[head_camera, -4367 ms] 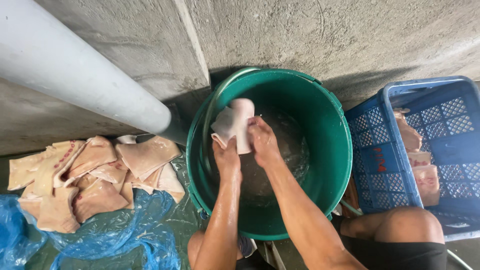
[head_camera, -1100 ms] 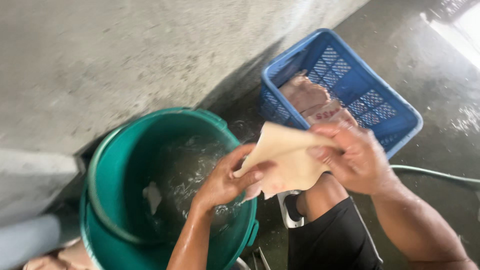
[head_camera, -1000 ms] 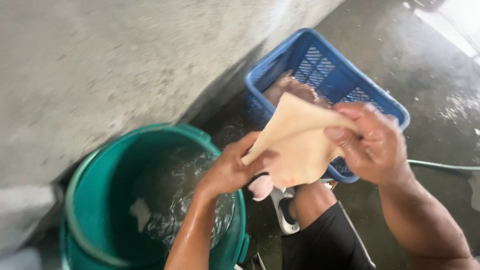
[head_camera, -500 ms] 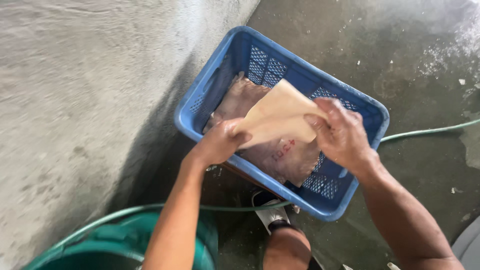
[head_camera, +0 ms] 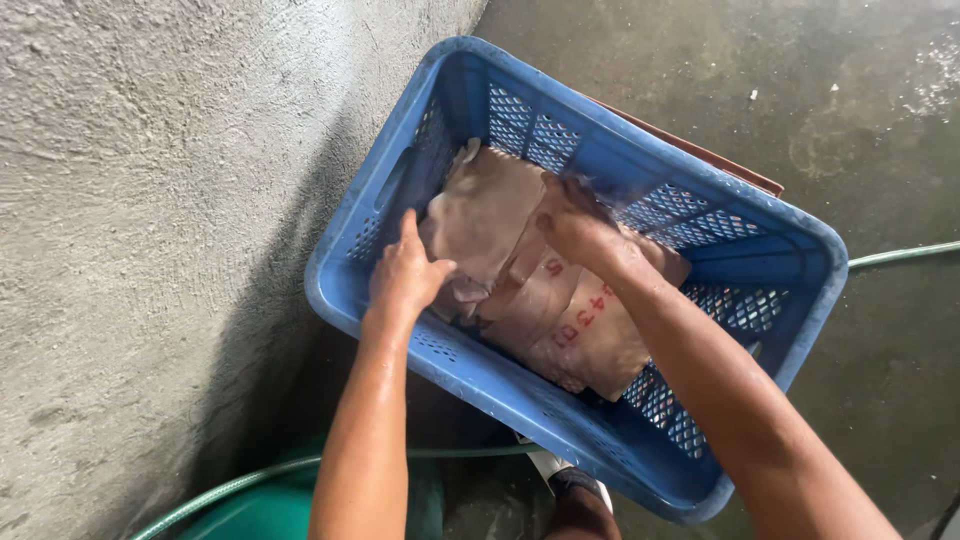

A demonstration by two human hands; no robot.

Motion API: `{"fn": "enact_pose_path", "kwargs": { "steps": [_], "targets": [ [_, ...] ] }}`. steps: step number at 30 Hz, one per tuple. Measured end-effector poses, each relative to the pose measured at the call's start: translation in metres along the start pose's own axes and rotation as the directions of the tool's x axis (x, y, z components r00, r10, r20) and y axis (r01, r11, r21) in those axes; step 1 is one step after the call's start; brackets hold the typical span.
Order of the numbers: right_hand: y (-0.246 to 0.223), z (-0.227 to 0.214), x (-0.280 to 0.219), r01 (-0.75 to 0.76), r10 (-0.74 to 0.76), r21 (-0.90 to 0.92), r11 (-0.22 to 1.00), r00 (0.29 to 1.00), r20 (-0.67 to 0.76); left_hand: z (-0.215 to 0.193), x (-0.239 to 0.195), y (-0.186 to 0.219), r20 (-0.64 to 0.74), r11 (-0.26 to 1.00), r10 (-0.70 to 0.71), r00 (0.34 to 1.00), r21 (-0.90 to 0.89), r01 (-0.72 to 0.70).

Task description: The person washes flat, pale animal products by hand in a green bucket of water, then places them into a blue basket. The person repeatedly submerges, rubs, and rinses each piece before transferring it.

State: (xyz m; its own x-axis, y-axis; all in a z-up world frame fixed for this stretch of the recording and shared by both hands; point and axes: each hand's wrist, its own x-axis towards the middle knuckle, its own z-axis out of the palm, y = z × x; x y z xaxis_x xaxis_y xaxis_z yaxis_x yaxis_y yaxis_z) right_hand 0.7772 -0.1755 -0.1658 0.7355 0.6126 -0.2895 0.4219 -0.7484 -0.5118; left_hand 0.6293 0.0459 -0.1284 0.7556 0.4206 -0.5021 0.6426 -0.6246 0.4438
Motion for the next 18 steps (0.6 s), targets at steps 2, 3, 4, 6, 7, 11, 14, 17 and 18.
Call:
{"fn": "enact_pose_path", "kwargs": {
  "steps": [2,3,4,6,7,11,14,17,18],
  "targets": [
    [0.001,0.004,-0.003,-0.007,0.006,0.028,1.000,0.999,0.046,0.008,0.000,0.004,-0.004,0.999,0.012,1.000,-0.030,-0.012],
    [-0.001,0.004,-0.010,-0.006,0.005,0.035,0.999,0.999,0.045,0.011,-0.002,0.006,-0.008,0.999,0.028,1.000,-0.038,-0.028],
    [-0.004,0.002,-0.016,-0.005,0.003,0.042,0.999,0.999,0.045,0.013,-0.007,0.008,-0.012,0.998,0.043,0.999,-0.045,-0.044],
    [-0.016,-0.009,-0.019,-0.016,0.014,0.072,0.997,1.000,0.026,0.009,-0.015,0.014,-0.081,0.981,0.097,0.992,-0.160,-0.109],
    [-0.024,-0.014,-0.022,-0.032,0.030,0.097,0.995,0.999,0.018,0.006,-0.022,0.017,-0.119,0.966,0.119,0.986,-0.215,-0.143],
    [-0.064,-0.038,-0.044,0.097,-0.084,0.146,0.985,0.992,-0.095,-0.016,-0.067,0.029,-0.164,0.933,0.113,0.980,-0.322,-0.161],
    [-0.101,-0.052,-0.073,0.312,-0.267,0.169,0.935,0.933,-0.243,-0.038,-0.110,0.034,-0.200,0.917,0.090,0.976,-0.365,-0.160],
    [-0.146,-0.065,-0.103,0.289,-0.230,0.276,0.917,0.946,-0.226,-0.065,-0.157,0.035,-0.236,0.918,0.059,0.970,-0.369,-0.145],
    [-0.162,-0.070,-0.115,0.301,-0.242,0.289,0.909,0.944,-0.224,-0.074,-0.175,0.034,-0.254,0.918,0.053,0.966,-0.369,-0.147]
  ]
}}
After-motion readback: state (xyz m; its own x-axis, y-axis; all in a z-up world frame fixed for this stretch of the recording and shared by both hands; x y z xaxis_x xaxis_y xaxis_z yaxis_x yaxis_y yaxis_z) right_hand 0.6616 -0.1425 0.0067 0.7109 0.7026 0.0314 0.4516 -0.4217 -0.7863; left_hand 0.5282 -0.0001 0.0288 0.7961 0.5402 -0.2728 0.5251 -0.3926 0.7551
